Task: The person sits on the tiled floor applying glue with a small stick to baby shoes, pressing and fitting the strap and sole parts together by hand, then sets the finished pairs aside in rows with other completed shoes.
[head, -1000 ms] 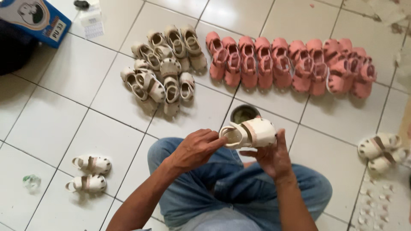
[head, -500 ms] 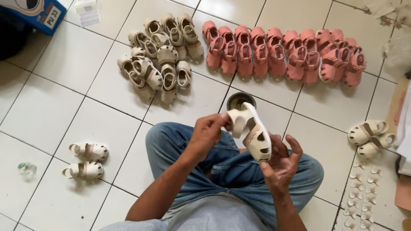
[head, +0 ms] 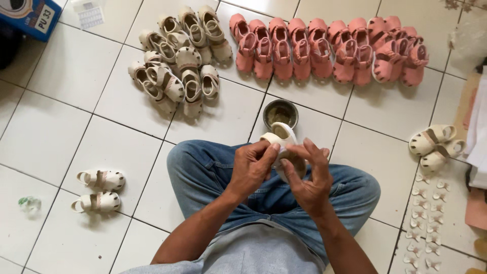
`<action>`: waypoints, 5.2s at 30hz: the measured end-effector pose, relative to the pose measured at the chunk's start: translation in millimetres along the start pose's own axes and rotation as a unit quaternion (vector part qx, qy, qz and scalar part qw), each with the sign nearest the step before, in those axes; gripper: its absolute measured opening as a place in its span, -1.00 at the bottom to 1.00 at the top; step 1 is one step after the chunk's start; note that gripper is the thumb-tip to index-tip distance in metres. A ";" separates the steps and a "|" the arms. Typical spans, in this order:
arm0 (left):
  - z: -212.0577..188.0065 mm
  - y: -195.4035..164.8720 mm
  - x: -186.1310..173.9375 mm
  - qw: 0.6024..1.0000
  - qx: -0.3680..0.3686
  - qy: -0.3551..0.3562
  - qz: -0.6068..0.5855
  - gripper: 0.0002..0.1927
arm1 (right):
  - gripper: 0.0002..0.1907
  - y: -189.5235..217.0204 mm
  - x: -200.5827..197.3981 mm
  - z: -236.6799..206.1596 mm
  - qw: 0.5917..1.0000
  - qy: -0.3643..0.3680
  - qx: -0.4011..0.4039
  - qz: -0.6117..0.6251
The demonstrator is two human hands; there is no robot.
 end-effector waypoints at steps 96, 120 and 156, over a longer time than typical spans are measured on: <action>9.5 -50.3 0.2 0.997 -0.057 0.058 -0.014 -0.76 | 0.01 -23.3 -3.6 4.1 0.891 0.096 0.270 0.353; 28.9 40.0 -8.8 0.917 -0.033 0.105 -0.383 -0.25 | -0.22 -34.3 -35.4 -36.5 0.949 -0.144 0.218 0.174; 2.9 111.2 -55.0 0.978 -0.017 -0.060 -0.197 -0.32 | -0.09 -31.1 76.3 -29.1 0.942 0.060 0.286 0.164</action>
Point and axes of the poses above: each hand's wrist, its own z-axis towards the middle knuckle, its own x-axis out of the palm, y = z × x, the point moved 5 cm from there along z, towards the middle knuckle, and after that the axes turned 6 degrees about -z, right-handed, at the moved point
